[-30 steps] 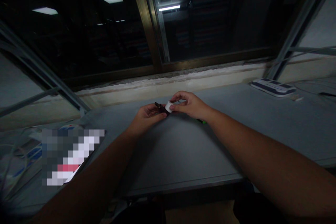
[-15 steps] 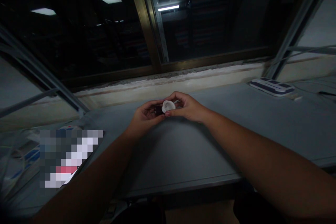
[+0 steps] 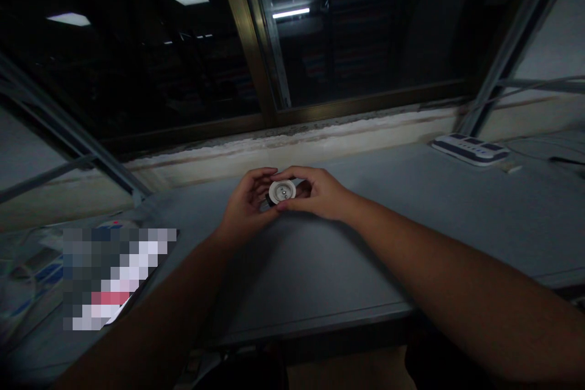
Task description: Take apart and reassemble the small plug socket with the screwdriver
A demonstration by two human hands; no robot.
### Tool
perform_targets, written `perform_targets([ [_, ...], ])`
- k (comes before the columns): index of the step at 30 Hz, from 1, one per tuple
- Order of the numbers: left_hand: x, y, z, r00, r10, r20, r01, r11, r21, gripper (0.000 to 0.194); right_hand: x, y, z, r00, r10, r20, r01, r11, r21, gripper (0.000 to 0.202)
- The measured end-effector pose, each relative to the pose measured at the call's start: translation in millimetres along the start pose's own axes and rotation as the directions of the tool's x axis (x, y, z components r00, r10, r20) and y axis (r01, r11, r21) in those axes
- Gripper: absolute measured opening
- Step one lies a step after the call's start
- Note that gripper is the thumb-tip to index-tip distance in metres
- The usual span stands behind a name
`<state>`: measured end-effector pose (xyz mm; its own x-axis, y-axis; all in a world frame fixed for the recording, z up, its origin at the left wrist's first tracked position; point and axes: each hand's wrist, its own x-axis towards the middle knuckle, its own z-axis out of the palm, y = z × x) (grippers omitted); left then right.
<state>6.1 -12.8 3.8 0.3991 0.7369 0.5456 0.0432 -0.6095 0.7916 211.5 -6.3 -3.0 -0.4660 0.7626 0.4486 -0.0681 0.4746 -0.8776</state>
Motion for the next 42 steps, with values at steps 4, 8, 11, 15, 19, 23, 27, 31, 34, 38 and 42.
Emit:
perform_targets([
  [4,-1.0,3.2,-0.8,0.998,0.020,0.054,-0.025,0.996,0.089,0.060,-0.7,0.1,-2.0,0.999,-0.034,-0.006,0.034,0.998,-0.060,0.052],
  [8,-0.5,4.5,-2.3,0.997,0.017,0.071,-0.028,0.987,0.155,0.059,-1.9,0.1,-4.5,0.990,-0.141,0.013,0.141,0.979,-0.147,0.047],
  [11,0.1,3.4,-3.4,0.999,0.013,0.049,-0.022,0.982,0.188,0.065,-3.2,2.1,-3.4,0.980,-0.190,0.050,0.197,0.957,-0.212,0.049],
  [15,0.9,2.8,-6.5,0.999,-0.005,0.043,-0.005,0.968,0.250,0.077,-4.3,0.3,-8.1,0.995,-0.089,0.033,0.094,0.973,-0.209,0.077],
  [19,3.1,0.3,-14.4,1.000,-0.024,0.020,0.017,0.951,0.310,0.044,-4.7,-5.0,-34.2,0.984,0.143,-0.108,-0.179,0.785,-0.593,0.056],
  [23,5.8,-7.4,-23.7,0.998,-0.062,-0.029,0.067,0.953,0.296,0.039,-8.5,0.1,-61.4,0.929,0.334,-0.160,-0.344,0.617,-0.708,0.042],
  [27,7.2,-14.1,-28.7,0.992,-0.107,-0.059,0.119,0.956,0.269,0.040,-12.2,7.6,-69.2,0.884,0.438,-0.163,-0.413,0.570,-0.710,0.040],
  [31,6.4,-19.8,-30.3,0.987,-0.148,-0.054,0.156,0.961,0.227,0.042,-8.6,7.3,-70.0,0.922,0.337,-0.192,-0.379,0.686,-0.621,0.037],
  [34,5.4,-26.6,-31.4,0.984,-0.173,-0.040,0.178,0.965,0.194,0.047,-2.4,3.6,-72.0,0.945,0.198,-0.259,-0.303,0.824,-0.478,0.031],
  [38,4.5,-34.1,-32.3,0.980,-0.201,-0.003,0.199,0.967,0.159,0.050,5.2,-4.2,-77.2,0.916,0.014,-0.400,-0.151,0.938,-0.313,0.034],
  [42,2.9,-32.3,-28.8,0.972,-0.228,0.063,0.216,0.965,0.150,0.051,8.2,-16.9,-84.3,0.804,-0.072,-0.590,0.021,0.995,-0.093,0.047],
])
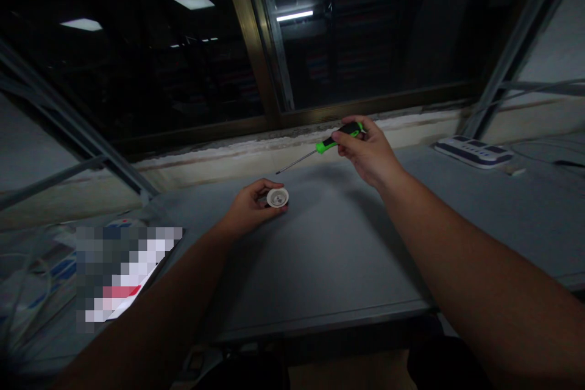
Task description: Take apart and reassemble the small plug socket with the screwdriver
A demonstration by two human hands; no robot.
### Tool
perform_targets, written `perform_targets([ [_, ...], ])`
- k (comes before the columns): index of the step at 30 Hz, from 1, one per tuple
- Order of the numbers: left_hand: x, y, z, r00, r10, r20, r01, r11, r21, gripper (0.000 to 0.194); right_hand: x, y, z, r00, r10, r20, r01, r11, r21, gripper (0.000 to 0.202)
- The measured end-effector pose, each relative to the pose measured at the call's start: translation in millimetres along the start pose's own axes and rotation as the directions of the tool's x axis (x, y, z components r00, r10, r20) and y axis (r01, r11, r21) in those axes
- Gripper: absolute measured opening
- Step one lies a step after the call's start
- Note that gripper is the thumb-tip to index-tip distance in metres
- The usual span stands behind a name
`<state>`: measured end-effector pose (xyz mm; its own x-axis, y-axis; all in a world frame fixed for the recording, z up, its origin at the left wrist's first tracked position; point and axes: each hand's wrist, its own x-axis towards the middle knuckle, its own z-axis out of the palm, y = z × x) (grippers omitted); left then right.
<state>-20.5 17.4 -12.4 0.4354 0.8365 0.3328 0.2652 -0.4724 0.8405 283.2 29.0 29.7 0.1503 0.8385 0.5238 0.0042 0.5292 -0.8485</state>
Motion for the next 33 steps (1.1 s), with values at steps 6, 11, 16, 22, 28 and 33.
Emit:
perform_targets([
  [6,-11.0,23.7,13.2,0.986,0.008,0.169,0.000,0.999,-0.046,0.063,-7.8,-30.3,-0.6,0.997,-0.073,-0.005,0.073,0.980,0.184,0.052],
  [11,-15.9,37.8,20.6,0.944,0.025,0.329,-0.011,0.999,-0.045,0.073,-20.5,-37.0,11.7,0.967,-0.219,0.133,0.188,0.958,0.215,0.066],
  [16,-14.7,36.3,21.7,0.928,0.017,0.371,-0.003,0.999,-0.039,0.049,-24.2,-31.1,21.4,0.905,-0.395,0.157,0.349,0.902,0.255,0.055],
  [22,-16.2,38.6,22.3,0.933,0.010,0.359,0.005,0.999,-0.043,0.048,-33.2,-38.9,28.6,0.868,-0.452,0.207,0.403,0.883,0.239,0.053],
  [28,-15.2,38.1,22.8,0.934,0.016,0.357,-0.001,0.999,-0.040,0.047,-37.5,-39.4,34.6,0.843,-0.501,0.197,0.443,0.853,0.276,0.052],
  [33,-14.8,40.2,22.9,0.936,0.015,0.351,-0.003,0.999,-0.036,0.046,-37.9,-40.4,36.4,0.805,-0.556,0.207,0.480,0.815,0.324,0.052],
])
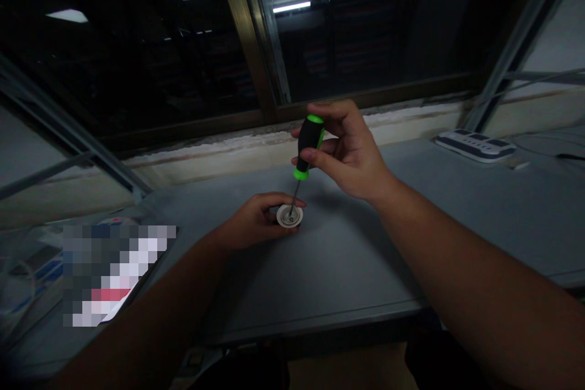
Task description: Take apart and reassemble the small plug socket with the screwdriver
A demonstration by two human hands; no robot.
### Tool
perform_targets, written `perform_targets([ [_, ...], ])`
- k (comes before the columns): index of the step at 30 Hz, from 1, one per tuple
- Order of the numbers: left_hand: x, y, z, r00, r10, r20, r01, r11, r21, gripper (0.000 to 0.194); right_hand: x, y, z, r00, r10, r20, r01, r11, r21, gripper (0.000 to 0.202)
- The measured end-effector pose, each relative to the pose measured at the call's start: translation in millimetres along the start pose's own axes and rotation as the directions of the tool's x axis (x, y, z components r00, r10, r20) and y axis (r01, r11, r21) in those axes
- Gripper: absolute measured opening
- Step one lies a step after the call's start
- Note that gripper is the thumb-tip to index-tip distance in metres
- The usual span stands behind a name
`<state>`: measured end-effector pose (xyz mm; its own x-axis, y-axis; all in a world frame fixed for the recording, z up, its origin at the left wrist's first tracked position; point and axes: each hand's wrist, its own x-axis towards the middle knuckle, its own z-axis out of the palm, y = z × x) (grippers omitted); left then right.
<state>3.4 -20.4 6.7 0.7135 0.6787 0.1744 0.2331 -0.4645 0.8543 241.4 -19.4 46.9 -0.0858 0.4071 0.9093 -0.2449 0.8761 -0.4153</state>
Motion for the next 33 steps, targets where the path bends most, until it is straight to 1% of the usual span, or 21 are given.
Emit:
perform_targets([
  [8,0.7,-1.8,-1.0,1.000,0.011,0.010,-0.011,1.000,0.009,0.046,-0.9,-1.4,0.3,1.000,0.019,-0.015,-0.020,0.998,-0.062,0.051],
  [13,0.9,-2.8,-1.0,1.000,0.018,0.011,-0.018,1.000,0.014,0.045,-1.9,-0.7,0.6,1.000,0.022,0.007,-0.022,0.998,-0.057,0.051],
  [19,1.2,-2.5,-2.3,1.000,0.016,0.008,-0.016,0.999,0.032,0.046,-2.3,-4.5,2.8,0.999,0.045,-0.029,-0.047,0.996,-0.076,0.049],
  [25,1.3,-2.7,-1.1,1.000,0.016,0.001,-0.016,1.000,0.018,0.047,-2.3,-5.0,3.7,0.997,0.072,-0.039,-0.075,0.994,-0.082,0.051],
  [30,0.9,-1.7,-1.1,1.000,0.015,-0.003,-0.015,1.000,0.019,0.047,-2.6,-3.6,3.0,0.998,0.046,-0.041,-0.048,0.997,-0.056,0.050],
  [33,1.0,-3.7,-1.8,1.000,0.019,0.005,-0.020,0.999,0.027,0.048,-3.6,-2.3,2.3,0.999,0.041,-0.029,-0.043,0.997,-0.070,0.051],
])
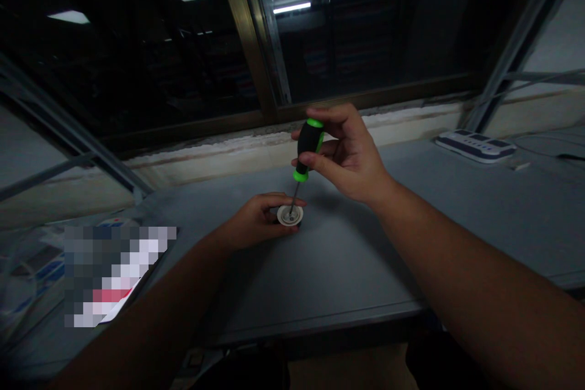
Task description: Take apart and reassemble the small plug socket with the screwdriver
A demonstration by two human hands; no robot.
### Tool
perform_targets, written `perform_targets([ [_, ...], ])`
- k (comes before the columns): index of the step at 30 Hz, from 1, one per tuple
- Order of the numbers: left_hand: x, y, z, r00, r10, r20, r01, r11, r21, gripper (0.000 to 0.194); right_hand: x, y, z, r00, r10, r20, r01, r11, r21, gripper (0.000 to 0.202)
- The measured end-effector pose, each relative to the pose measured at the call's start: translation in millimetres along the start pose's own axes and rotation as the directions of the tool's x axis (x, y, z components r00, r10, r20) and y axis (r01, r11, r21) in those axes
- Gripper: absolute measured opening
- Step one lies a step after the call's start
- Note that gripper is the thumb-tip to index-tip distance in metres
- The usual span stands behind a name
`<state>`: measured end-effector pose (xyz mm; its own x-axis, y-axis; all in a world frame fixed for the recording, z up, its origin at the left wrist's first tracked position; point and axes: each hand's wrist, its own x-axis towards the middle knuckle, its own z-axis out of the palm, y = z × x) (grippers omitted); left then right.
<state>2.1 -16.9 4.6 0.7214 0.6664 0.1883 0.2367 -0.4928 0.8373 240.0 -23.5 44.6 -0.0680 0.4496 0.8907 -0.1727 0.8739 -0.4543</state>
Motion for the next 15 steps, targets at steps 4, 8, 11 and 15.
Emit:
perform_targets([
  [4,0.6,-3.0,1.2,1.000,0.009,0.012,-0.009,1.000,0.002,0.048,-1.8,4.1,4.1,0.996,-0.089,-0.025,0.087,0.994,-0.071,0.060],
  [8,1.3,-4.9,2.6,1.000,0.012,0.017,-0.013,1.000,0.013,0.049,-4.9,1.0,14.9,0.979,-0.189,-0.076,0.180,0.978,-0.107,0.065],
  [11,1.4,-6.6,2.7,1.000,0.010,0.020,-0.010,1.000,0.023,0.050,-7.7,-9.0,20.3,0.996,-0.085,0.029,0.084,0.996,0.039,0.049],
  [15,1.3,-8.1,3.5,1.000,0.012,0.023,-0.012,1.000,-0.002,0.049,-8.9,-16.9,19.9,0.989,0.031,0.142,-0.040,0.997,0.059,0.048],
])
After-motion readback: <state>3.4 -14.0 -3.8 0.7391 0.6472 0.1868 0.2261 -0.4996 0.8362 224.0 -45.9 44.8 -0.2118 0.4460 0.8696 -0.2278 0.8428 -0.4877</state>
